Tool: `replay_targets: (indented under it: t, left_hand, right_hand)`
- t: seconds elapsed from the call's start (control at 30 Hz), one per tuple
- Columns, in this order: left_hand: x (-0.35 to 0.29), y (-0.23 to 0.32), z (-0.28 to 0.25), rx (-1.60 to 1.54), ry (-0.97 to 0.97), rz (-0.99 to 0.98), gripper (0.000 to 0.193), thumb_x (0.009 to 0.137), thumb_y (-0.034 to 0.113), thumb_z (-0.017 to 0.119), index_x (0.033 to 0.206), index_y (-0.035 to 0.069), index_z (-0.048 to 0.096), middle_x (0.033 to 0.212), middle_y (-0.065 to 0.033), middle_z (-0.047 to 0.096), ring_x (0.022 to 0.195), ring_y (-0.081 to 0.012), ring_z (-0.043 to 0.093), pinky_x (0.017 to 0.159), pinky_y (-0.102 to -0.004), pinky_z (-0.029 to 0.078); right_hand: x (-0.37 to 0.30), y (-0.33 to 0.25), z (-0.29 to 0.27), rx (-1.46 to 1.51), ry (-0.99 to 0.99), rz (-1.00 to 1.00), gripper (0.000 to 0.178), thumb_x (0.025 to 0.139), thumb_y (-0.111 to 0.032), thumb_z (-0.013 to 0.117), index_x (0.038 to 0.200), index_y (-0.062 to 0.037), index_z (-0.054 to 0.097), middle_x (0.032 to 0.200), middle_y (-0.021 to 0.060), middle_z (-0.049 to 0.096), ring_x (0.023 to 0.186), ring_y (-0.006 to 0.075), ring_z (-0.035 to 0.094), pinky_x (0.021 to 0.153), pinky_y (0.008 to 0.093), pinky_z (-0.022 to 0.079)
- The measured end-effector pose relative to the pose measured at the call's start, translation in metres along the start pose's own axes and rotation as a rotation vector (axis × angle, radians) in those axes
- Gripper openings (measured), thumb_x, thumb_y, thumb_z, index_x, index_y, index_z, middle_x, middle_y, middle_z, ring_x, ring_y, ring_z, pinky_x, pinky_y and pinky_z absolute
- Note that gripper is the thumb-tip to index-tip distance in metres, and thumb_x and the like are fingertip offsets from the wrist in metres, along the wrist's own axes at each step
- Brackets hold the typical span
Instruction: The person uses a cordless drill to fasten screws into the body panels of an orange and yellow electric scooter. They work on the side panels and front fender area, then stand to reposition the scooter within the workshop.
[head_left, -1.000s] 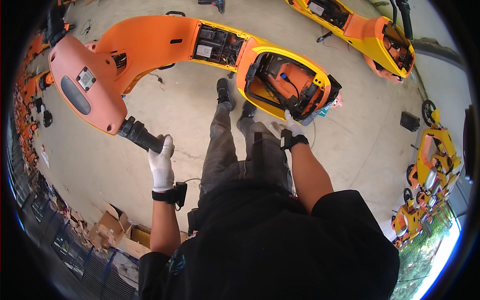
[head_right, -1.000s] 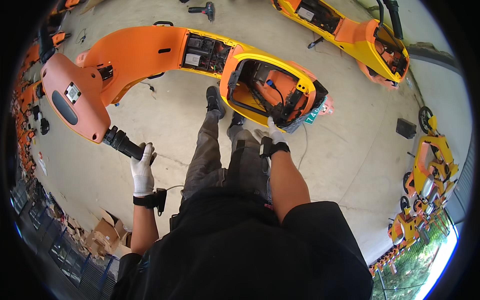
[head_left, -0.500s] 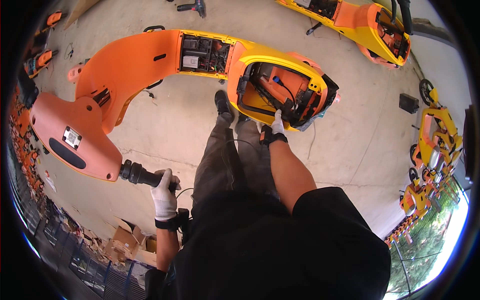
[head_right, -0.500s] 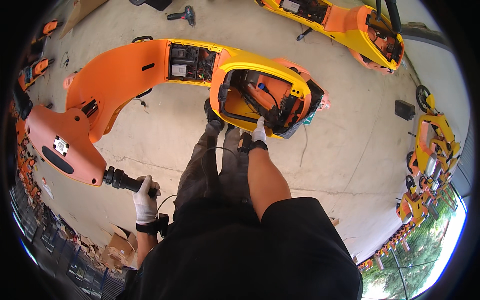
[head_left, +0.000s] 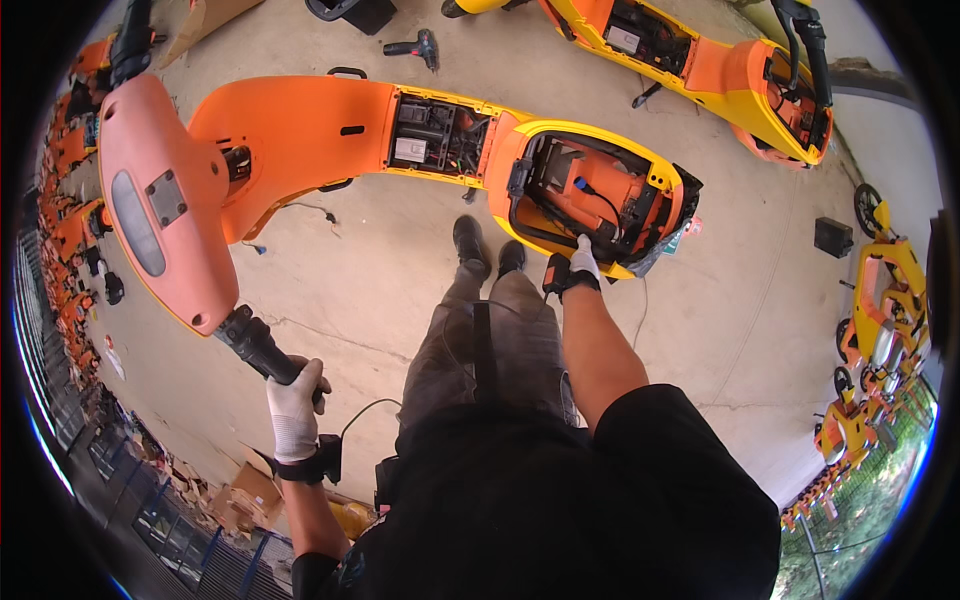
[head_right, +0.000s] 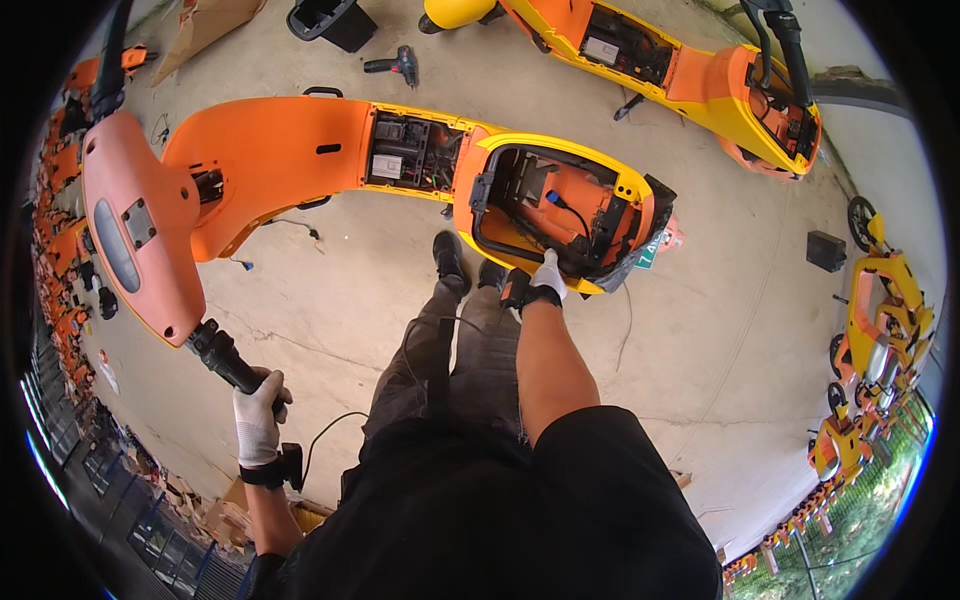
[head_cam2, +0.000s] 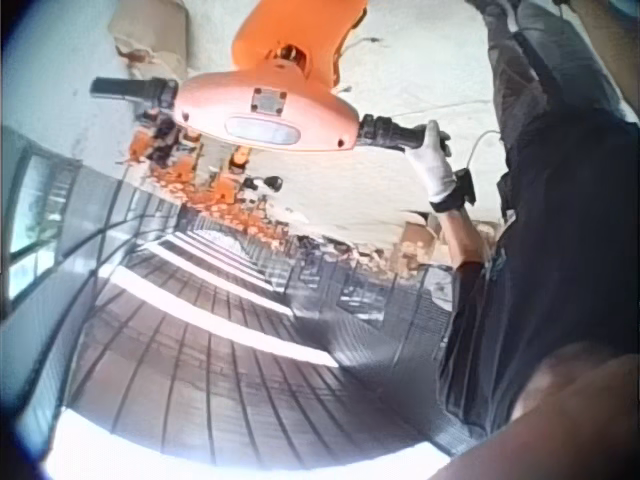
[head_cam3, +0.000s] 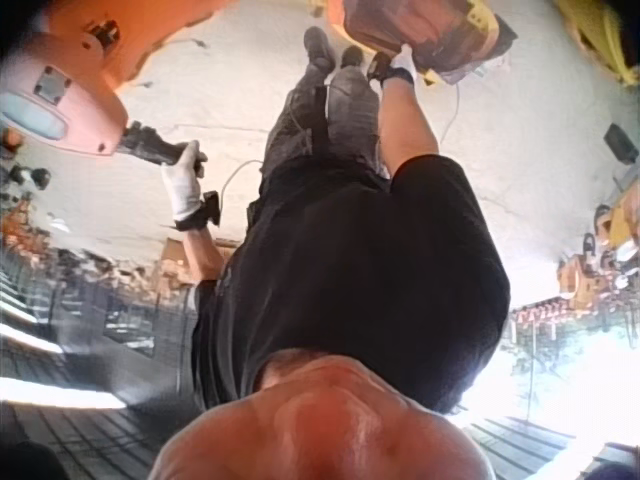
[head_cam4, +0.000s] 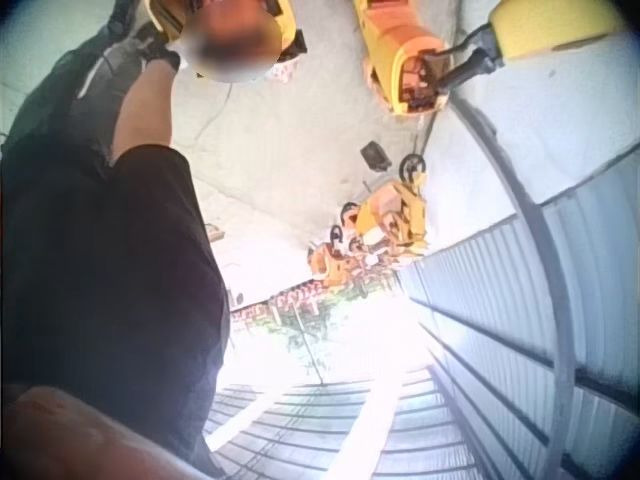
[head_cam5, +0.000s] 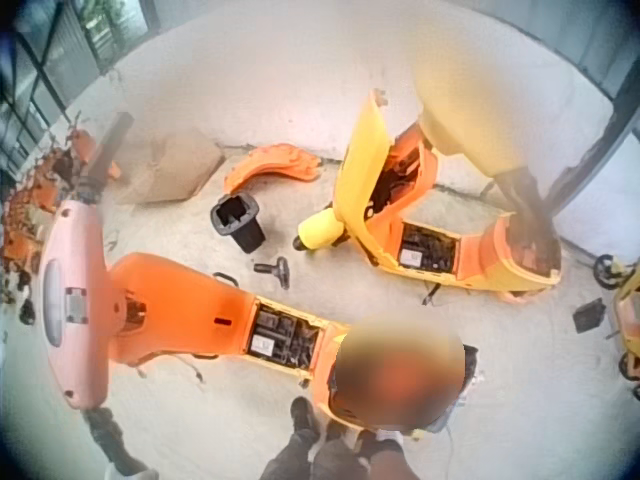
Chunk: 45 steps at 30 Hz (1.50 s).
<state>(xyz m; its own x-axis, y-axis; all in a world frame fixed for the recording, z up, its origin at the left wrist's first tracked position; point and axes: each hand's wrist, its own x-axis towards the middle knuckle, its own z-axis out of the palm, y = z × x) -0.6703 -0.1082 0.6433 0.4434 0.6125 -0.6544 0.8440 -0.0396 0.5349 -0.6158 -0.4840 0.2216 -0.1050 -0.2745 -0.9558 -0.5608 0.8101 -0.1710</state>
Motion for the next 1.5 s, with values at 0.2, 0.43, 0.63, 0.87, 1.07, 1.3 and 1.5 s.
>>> replay_targets:
  t: [0.2, 0.43, 0.63, 0.87, 1.07, 1.3, 1.5]
  left_hand:
    - [0.028, 0.029, -0.061, 0.229, -0.071, 0.099, 0.013, 0.084, 0.010, 0.066, 0.082, 0.005, 0.055, 0.058, -0.0043, 0.057, 0.040, -0.0085, 0.044, 0.038, -0.0233, 0.033]
    - [0.038, 0.044, -0.110, 0.314, -0.131, 0.116, 0.012, 0.083, 0.006, 0.066, 0.078, 0.007, 0.055, 0.057, -0.0023, 0.058, 0.042, -0.0069, 0.045, 0.041, -0.0229, 0.034]
    - [0.061, 0.034, -0.140, 0.323, -0.169, 0.180, 0.013, 0.081, 0.004, 0.064, 0.077, 0.006, 0.052, 0.056, -0.0043, 0.056, 0.040, -0.0086, 0.044, 0.039, -0.0235, 0.033]
    - [0.070, 0.036, -0.142, 0.349, -0.181, 0.156, 0.013, 0.079, 0.000, 0.065, 0.077, 0.004, 0.053, 0.054, -0.0043, 0.055, 0.041, -0.0103, 0.048, 0.039, -0.0236, 0.034]
    - [0.070, 0.026, -0.142, 0.339, -0.187, 0.194, 0.014, 0.078, 0.003, 0.064, 0.080, 0.004, 0.050, 0.052, -0.0056, 0.055, 0.038, -0.0123, 0.046, 0.039, -0.0250, 0.036]
    - [0.076, 0.025, -0.148, 0.356, -0.239, 0.228, 0.013, 0.080, 0.005, 0.063, 0.082, 0.004, 0.050, 0.054, -0.0063, 0.055, 0.041, -0.0127, 0.046, 0.039, -0.0263, 0.034]
    - [0.087, 0.020, -0.148, 0.360, -0.227, 0.247, 0.012, 0.080, 0.007, 0.062, 0.079, 0.004, 0.051, 0.053, -0.0057, 0.055, 0.040, -0.0099, 0.042, 0.039, -0.0246, 0.032]
  right_hand:
    - [0.041, -0.027, -0.014, -0.133, 0.108, 0.013, 0.050, 0.086, -0.058, 0.066, 0.089, -0.0090, 0.060, 0.064, 0.0068, 0.060, 0.044, 0.0217, 0.055, 0.040, 0.0333, 0.046]
    - [0.045, -0.024, -0.029, -0.135, 0.168, -0.078, 0.055, 0.083, -0.051, 0.072, 0.111, -0.0036, 0.062, 0.073, 0.0094, 0.063, 0.055, 0.0242, 0.061, 0.049, 0.0387, 0.052]
    - [0.042, -0.025, -0.031, -0.243, 0.237, -0.169, 0.083, 0.072, -0.058, 0.080, 0.123, 0.0052, 0.062, 0.123, 0.0161, 0.066, 0.103, 0.0245, 0.062, 0.088, 0.0356, 0.050]
    - [-0.055, -0.030, -0.003, -0.236, 0.358, -0.204, 0.073, 0.072, -0.043, 0.082, 0.122, 0.0058, 0.061, 0.117, 0.0159, 0.068, 0.095, 0.0264, 0.066, 0.083, 0.0381, 0.053]
    - [-0.063, -0.012, 0.010, -0.144, 0.419, -0.320, 0.074, 0.069, -0.050, 0.084, 0.115, 0.0057, 0.067, 0.113, 0.0173, 0.071, 0.097, 0.0256, 0.068, 0.085, 0.0363, 0.053]
    - [-0.069, -0.017, 0.002, -0.272, 0.482, -0.303, 0.073, 0.070, -0.053, 0.082, 0.113, 0.0048, 0.068, 0.116, 0.0164, 0.071, 0.102, 0.0256, 0.069, 0.088, 0.0344, 0.054]
    - [-0.071, -0.011, 0.009, -0.250, 0.484, -0.397, 0.070, 0.072, -0.049, 0.080, 0.112, 0.0072, 0.068, 0.113, 0.0186, 0.071, 0.101, 0.0264, 0.067, 0.089, 0.0355, 0.051]
